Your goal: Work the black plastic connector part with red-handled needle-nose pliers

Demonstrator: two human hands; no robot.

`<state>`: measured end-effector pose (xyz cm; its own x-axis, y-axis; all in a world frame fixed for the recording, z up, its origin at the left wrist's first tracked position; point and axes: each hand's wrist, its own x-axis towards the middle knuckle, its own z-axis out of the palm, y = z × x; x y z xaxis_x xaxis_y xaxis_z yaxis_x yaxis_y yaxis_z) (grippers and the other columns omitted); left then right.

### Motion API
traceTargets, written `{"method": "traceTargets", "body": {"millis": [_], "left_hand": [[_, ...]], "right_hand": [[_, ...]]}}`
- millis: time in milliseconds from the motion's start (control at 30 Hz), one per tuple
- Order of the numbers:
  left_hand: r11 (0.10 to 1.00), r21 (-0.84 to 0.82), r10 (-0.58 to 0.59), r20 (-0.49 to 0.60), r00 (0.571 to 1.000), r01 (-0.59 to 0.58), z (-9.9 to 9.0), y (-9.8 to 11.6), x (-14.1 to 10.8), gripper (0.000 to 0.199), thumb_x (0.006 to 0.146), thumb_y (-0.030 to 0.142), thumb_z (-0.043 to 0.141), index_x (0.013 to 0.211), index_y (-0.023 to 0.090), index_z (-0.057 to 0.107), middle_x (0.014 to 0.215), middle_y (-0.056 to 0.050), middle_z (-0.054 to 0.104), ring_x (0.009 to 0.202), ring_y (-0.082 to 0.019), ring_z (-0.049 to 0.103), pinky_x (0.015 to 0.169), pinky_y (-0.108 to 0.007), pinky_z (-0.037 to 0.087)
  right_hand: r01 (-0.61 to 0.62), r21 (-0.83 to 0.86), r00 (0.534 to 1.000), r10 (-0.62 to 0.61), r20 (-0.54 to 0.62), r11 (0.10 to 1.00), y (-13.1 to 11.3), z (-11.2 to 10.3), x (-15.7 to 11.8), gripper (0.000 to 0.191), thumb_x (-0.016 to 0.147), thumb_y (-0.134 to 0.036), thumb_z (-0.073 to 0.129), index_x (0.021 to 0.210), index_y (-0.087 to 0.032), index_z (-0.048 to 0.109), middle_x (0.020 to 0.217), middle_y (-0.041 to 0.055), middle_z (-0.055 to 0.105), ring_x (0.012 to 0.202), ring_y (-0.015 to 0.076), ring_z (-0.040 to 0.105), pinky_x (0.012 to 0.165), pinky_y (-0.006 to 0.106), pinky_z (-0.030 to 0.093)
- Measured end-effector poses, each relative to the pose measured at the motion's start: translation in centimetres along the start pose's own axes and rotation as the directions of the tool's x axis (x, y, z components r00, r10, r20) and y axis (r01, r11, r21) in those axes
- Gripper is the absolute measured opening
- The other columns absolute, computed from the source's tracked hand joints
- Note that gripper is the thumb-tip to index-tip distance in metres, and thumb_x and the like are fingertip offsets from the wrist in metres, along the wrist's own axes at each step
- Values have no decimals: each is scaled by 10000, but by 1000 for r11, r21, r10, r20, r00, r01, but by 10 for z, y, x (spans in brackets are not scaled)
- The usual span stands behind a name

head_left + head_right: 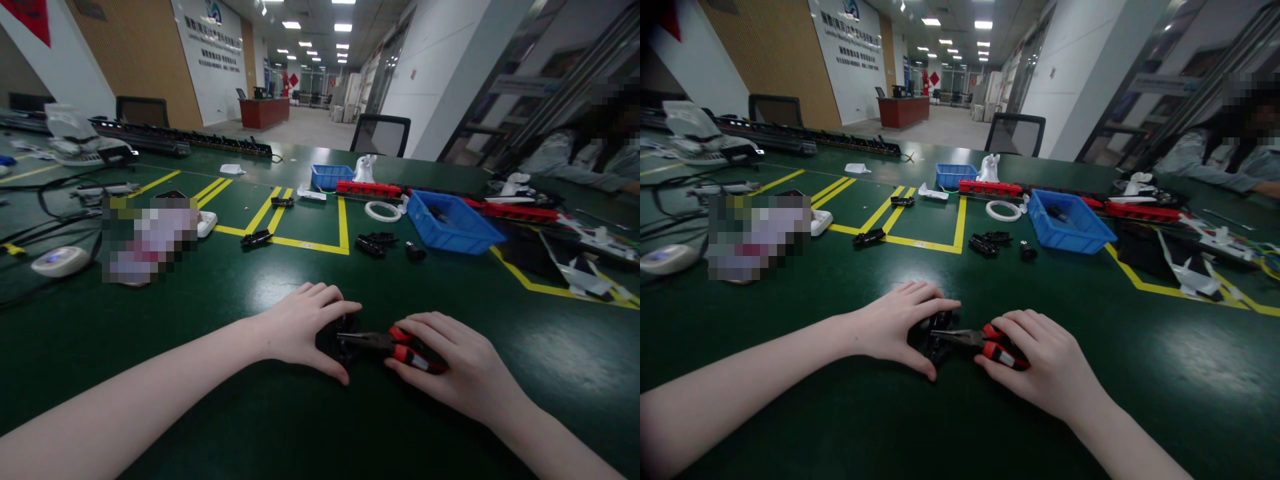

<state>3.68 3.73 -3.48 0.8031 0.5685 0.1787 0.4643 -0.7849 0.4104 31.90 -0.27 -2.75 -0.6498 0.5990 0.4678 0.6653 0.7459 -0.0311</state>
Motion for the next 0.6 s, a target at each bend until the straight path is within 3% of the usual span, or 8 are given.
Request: {"method": "traceTargets", "body": {"millis": [67,167,333,600], "left_hand": [[1000,16,17,17,1000,-18,-1,1,0,1020,690,752,708,1502,241,360,1250,-113,543,1090,-300,534,914,-411,438],[998,45,51,32,998,-53,-3,1,-1,982,689,767,696,1472,245,416,1235,-117,536,1086,-304,532,908,-407,439],[996,60,68,33,997,-70,-7,-5,-4,738,821,635,664,1403,219,484,1226,-100,546,1097,-277,539,899,-380,443],[994,91,55,3,998,-55,-8,-11,-5,383,918,475,621,1183,202,582,1114,-57,579,980,-215,572,808,-340,455]], "right_hand": [[7,-3,1000,-7,-9,1000,0,-1,0,292,872,-412,655,1030,-167,646,925,92,705,758,181,670,634,300,558],[15,-7,1000,-15,-4,1000,0,-3,1,288,873,-405,655,1035,-166,647,927,90,706,763,178,672,638,295,560],[5,-10,1000,-5,1,1000,3,-6,-1,294,870,-411,654,1044,-173,644,927,85,709,759,177,671,632,295,558],[19,-31,1000,-19,4,999,5,-6,-3,291,886,-413,633,1059,-180,636,941,89,713,775,181,676,649,301,559]]}}
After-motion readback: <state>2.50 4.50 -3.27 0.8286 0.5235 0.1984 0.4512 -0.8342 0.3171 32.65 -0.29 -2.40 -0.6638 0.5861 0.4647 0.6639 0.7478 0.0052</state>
